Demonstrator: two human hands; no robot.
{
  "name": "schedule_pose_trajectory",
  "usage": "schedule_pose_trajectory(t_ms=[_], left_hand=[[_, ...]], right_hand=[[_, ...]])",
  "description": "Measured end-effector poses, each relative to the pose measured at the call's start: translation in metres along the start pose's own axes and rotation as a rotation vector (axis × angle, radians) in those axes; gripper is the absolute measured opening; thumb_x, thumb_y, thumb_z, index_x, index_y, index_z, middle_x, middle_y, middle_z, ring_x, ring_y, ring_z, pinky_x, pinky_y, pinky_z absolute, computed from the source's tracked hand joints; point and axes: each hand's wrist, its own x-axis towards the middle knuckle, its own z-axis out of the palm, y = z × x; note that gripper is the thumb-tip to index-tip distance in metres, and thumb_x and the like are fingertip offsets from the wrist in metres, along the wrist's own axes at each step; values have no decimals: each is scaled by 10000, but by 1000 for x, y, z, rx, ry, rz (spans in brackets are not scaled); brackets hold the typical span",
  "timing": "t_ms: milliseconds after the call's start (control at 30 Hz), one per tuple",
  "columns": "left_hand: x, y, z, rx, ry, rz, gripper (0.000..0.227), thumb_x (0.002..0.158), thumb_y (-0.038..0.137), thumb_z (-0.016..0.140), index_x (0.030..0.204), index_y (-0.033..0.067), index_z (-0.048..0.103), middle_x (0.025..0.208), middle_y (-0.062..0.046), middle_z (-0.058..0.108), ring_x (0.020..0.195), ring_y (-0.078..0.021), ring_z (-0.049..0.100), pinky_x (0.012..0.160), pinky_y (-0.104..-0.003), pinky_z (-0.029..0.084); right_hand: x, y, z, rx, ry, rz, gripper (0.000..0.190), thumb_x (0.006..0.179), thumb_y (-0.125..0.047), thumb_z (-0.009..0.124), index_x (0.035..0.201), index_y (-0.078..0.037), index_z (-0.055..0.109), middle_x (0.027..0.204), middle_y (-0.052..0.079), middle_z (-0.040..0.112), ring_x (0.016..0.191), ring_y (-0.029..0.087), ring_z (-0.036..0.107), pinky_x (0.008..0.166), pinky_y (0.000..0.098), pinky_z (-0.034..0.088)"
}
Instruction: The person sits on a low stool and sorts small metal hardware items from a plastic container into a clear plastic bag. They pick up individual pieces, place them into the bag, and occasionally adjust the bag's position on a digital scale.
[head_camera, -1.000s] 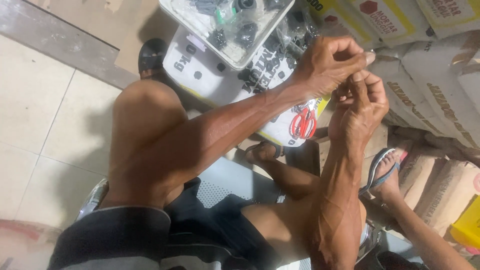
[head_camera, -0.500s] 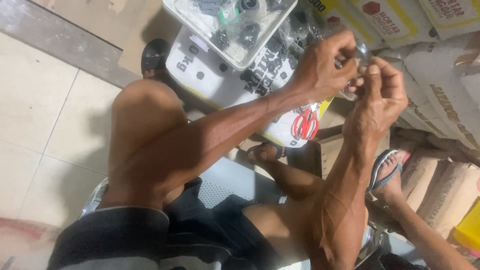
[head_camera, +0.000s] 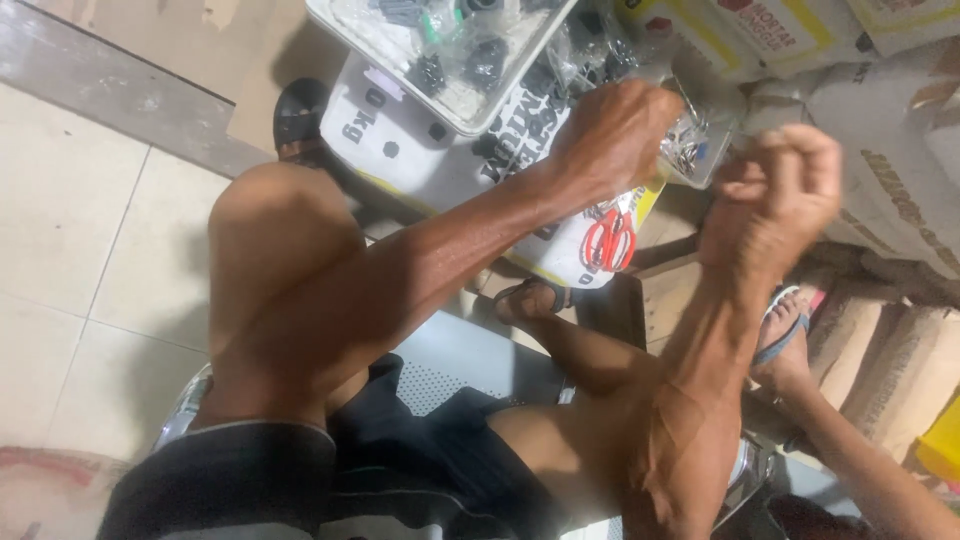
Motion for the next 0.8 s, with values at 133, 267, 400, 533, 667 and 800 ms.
schedule_pose_trajectory(t_ms=[133, 267, 400, 533, 667, 800], left_hand=[[0, -20, 11, -63, 126, -63, 333, 830, -129, 473, 630, 114, 584, 438, 51, 420, 326, -88, 450, 248, -256, 312], [2, -19, 8, -124, 109, -138, 177, 888, -103, 620, 784, 30, 674, 481, 2, 595, 343, -102, 573, 234, -253, 419], [-1, -44, 26, -258, 182, -88, 457, 1041, 197, 459, 640, 95, 655, 388, 44, 469, 253, -77, 468, 188, -230, 301], [-5, -64, 33, -237, 60, -215, 224, 984, 44, 567, 828, -3, 720, 517, -48, 675, 316, -80, 590, 208, -208, 432], [-10, -65, 22, -255, 24, -374, 175, 954, -117, 561, 879, -13, 681, 600, -80, 670, 415, -140, 671, 276, -246, 499], [-25, -28, -23, -226, -213, -454, 326, 917, 17, 617, 1176, -180, 636, 1123, -394, 692, 1073, -547, 692, 907, -623, 600]], right_hand=[[9, 15, -13, -57, 6, 60, 175, 1064, 23, 677, 1023, -143, 639, 930, 7, 685, 705, 80, 593, 592, 213, 493], [2, 88, -18, -1002, -245, 58, 205, 893, 63, 686, 1005, -105, 653, 944, 66, 706, 819, 185, 662, 704, 338, 561], [-12, 158, -26, -1300, -318, -113, 173, 848, 85, 460, 911, -40, 562, 640, 77, 586, 487, 237, 541, 424, 409, 442], [-8, 188, -36, -1362, -333, 20, 275, 914, 31, 757, 1163, -23, 654, 660, 60, 700, 419, 167, 566, 336, 327, 465], [9, 207, -17, -1419, -218, -103, 85, 954, -118, 653, 1002, -72, 706, 672, 76, 675, 468, 193, 554, 383, 362, 438], [13, 198, 20, -1262, -199, 301, 410, 965, -363, 618, 1255, -77, 668, 1155, 243, 732, 1181, 461, 639, 1003, 575, 488]])
